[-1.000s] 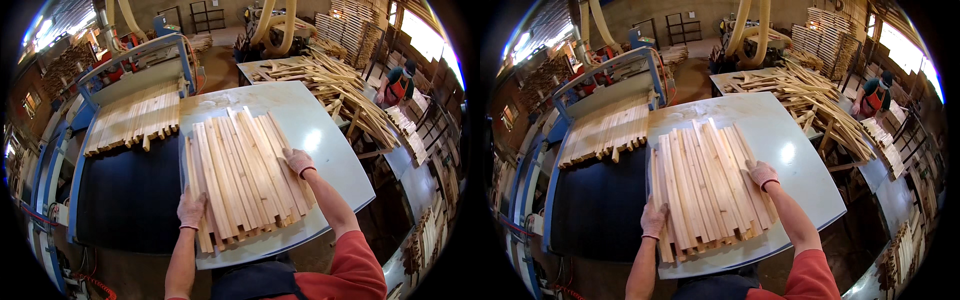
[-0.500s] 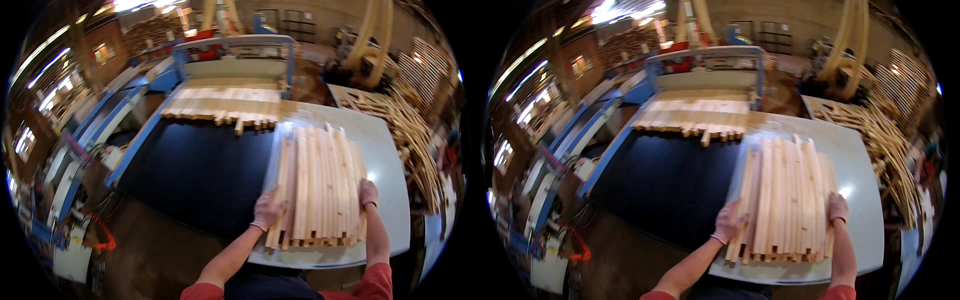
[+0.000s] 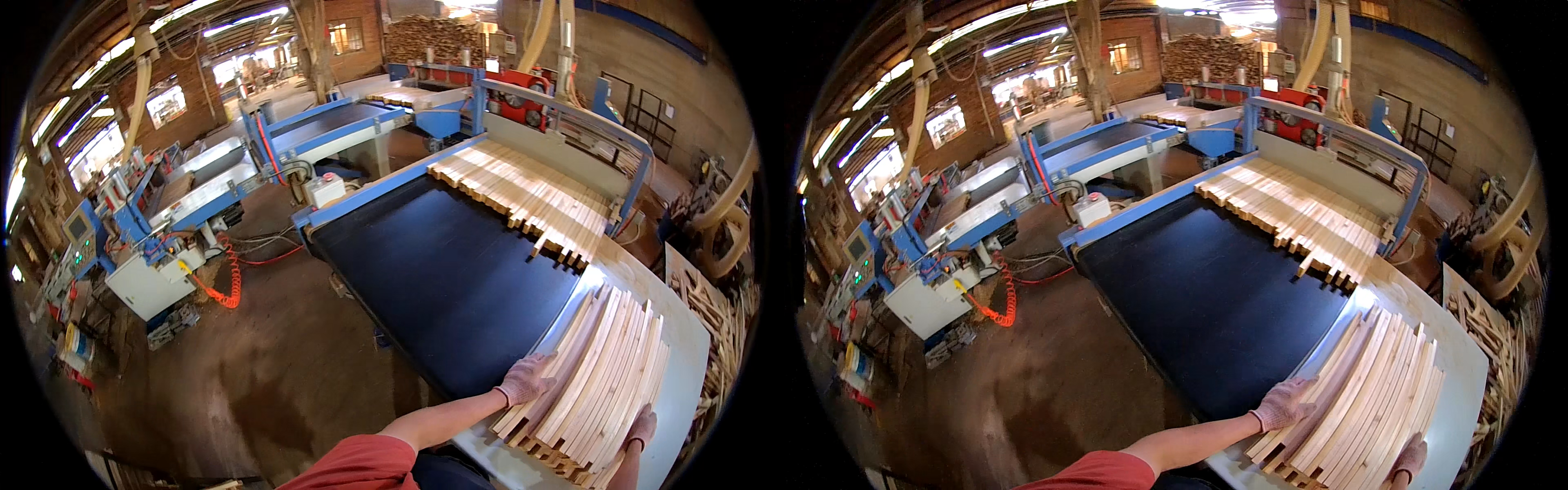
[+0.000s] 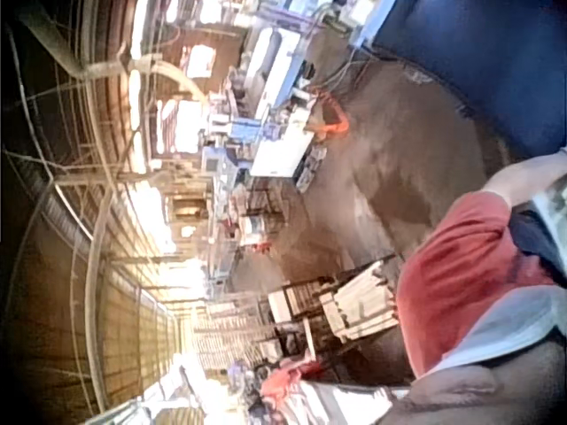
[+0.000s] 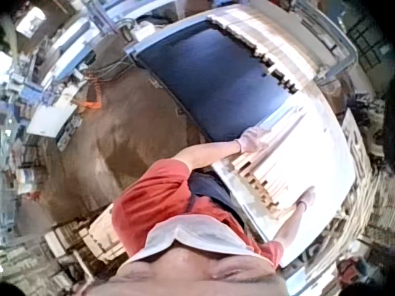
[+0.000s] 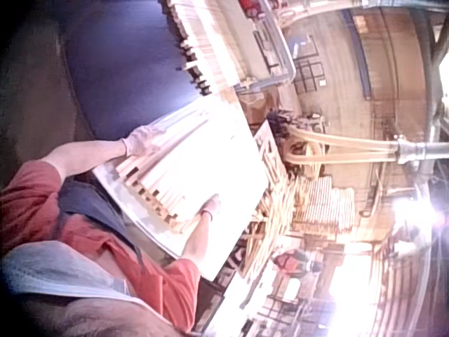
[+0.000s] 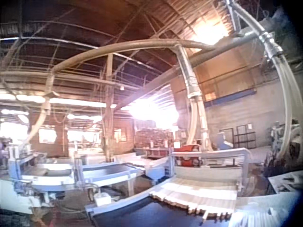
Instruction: The person picks up groups of wood slats from a table and places them onto a conveyor belt for a manufacturing machine.
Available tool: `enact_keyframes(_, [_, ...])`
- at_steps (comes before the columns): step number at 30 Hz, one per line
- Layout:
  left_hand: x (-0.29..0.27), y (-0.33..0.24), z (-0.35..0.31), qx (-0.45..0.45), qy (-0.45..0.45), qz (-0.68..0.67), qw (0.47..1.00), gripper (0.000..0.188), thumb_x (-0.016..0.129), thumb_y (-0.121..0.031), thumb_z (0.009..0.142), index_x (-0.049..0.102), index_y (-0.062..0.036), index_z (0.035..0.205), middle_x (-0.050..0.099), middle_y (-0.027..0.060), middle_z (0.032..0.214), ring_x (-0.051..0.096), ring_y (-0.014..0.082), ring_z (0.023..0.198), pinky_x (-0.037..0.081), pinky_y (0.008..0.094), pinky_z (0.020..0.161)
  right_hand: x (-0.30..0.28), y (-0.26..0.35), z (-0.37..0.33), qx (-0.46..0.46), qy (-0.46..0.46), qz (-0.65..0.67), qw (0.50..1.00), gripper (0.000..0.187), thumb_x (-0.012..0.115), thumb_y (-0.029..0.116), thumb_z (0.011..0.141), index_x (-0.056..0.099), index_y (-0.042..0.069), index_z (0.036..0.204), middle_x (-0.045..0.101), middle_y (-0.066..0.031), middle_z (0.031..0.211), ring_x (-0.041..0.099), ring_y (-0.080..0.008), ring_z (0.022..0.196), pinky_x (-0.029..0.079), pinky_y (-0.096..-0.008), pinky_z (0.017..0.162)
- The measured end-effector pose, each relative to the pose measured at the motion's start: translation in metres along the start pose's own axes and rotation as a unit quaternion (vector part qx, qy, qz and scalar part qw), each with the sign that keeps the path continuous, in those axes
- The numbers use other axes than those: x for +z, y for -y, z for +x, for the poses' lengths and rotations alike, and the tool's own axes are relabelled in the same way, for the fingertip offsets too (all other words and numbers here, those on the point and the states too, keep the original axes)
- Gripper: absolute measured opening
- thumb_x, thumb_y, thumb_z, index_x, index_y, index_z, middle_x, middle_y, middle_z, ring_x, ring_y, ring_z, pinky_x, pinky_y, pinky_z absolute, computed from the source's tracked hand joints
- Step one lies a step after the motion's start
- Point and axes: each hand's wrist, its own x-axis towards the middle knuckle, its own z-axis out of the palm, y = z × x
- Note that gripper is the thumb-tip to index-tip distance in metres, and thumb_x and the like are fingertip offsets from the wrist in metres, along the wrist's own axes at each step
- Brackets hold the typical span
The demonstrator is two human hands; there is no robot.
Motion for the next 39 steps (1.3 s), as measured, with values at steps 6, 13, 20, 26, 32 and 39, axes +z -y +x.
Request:
enact_keyframes(6, [0.003, 0.004, -0.002, -0.004, -0.018, 0.023, 1.0, 0.072, 0.07, -0.041, 0.099, 0.047, -0.0077, 0.159, 0.06, 0.0249, 0.14, 0.061, 0.0433, 0.126, 0.049, 0.0508, 0.109, 0.023, -0.008, 0.018, 0.007, -0.001, 0.055, 0.998, 0.07, 0.048, 0.055, 0.108, 0.066, -0.01, 0.124, 0.071, -0.0295, 0.123, 0.067, -0.0477, 0.11, 0.051, -0.0532, 0.096])
enact_keyframes(13, [-0.003, -0.004, 0.002, -0.027, 0.043, 0.01, 0.999, 0.076, 0.065, -0.044, 0.101, 0.04, -0.009, 0.163, 0.054, 0.031, 0.152, 0.052, 0.0463, 0.141, 0.041, 0.0512, 0.12, 0.018, -0.016, 0.021, 0.036, 0.001, 0.055, 0.998, 0.069, 0.048, 0.055, 0.107, 0.064, -0.007, 0.133, 0.071, -0.0286, 0.128, 0.067, -0.0464, 0.115, 0.052, -0.0514, 0.099])
enact_keyframes(20, [-0.005, -0.001, 0.002, -0.039, 0.048, 0.021, 0.998, 0.076, 0.065, -0.045, 0.1, 0.042, -0.0101, 0.163, 0.055, 0.0327, 0.152, 0.052, 0.0452, 0.143, 0.04, 0.0504, 0.121, 0.006, 0.009, -0.004, 0.037, 0.006, 0.084, 0.996, 0.071, 0.049, 0.057, 0.104, 0.064, -0.006, 0.133, 0.07, -0.0279, 0.13, 0.067, -0.0459, 0.116, 0.05, -0.0527, 0.102])
enact_keyframes(26, [-0.005, -0.002, 0.0, -0.041, 0.05, 0.025, 0.998, 0.077, 0.065, -0.045, 0.099, 0.04, -0.0104, 0.164, 0.054, 0.0323, 0.154, 0.052, 0.0441, 0.144, 0.04, 0.0493, 0.121, 0.0, 0.018, -0.015, 0.037, 0.001, 0.086, 0.996, 0.072, 0.049, 0.056, 0.105, 0.064, -0.008, 0.133, 0.07, -0.0289, 0.131, 0.067, -0.0455, 0.117, 0.05, -0.0516, 0.103])
enact_keyframes(32, [-0.005, -0.004, 0.001, -0.036, 0.05, 0.026, 0.998, 0.075, 0.063, -0.044, 0.101, 0.041, -0.0084, 0.164, 0.052, 0.0298, 0.157, 0.05, 0.043, 0.146, 0.039, 0.0483, 0.123, 0.005, 0.006, 0.0, 0.023, -0.028, -0.011, 0.999, 0.068, 0.05, 0.057, 0.107, 0.066, -0.006, 0.128, 0.072, -0.0262, 0.124, 0.068, -0.0431, 0.115, 0.052, -0.051, 0.1])
enact_keyframes(39, [-0.018, -0.011, -0.001, -0.047, 0.064, 0.013, 0.997, 0.075, 0.062, -0.045, 0.102, 0.041, -0.0081, 0.164, 0.052, 0.0282, 0.157, 0.048, 0.0427, 0.148, 0.037, 0.0477, 0.124, 0.004, 0.016, -0.008, 0.03, 0.001, 0.062, 0.998, 0.074, 0.048, 0.059, 0.107, 0.064, -0.008, 0.133, 0.07, -0.0287, 0.13, 0.067, -0.0431, 0.117, 0.051, -0.0506, 0.103])
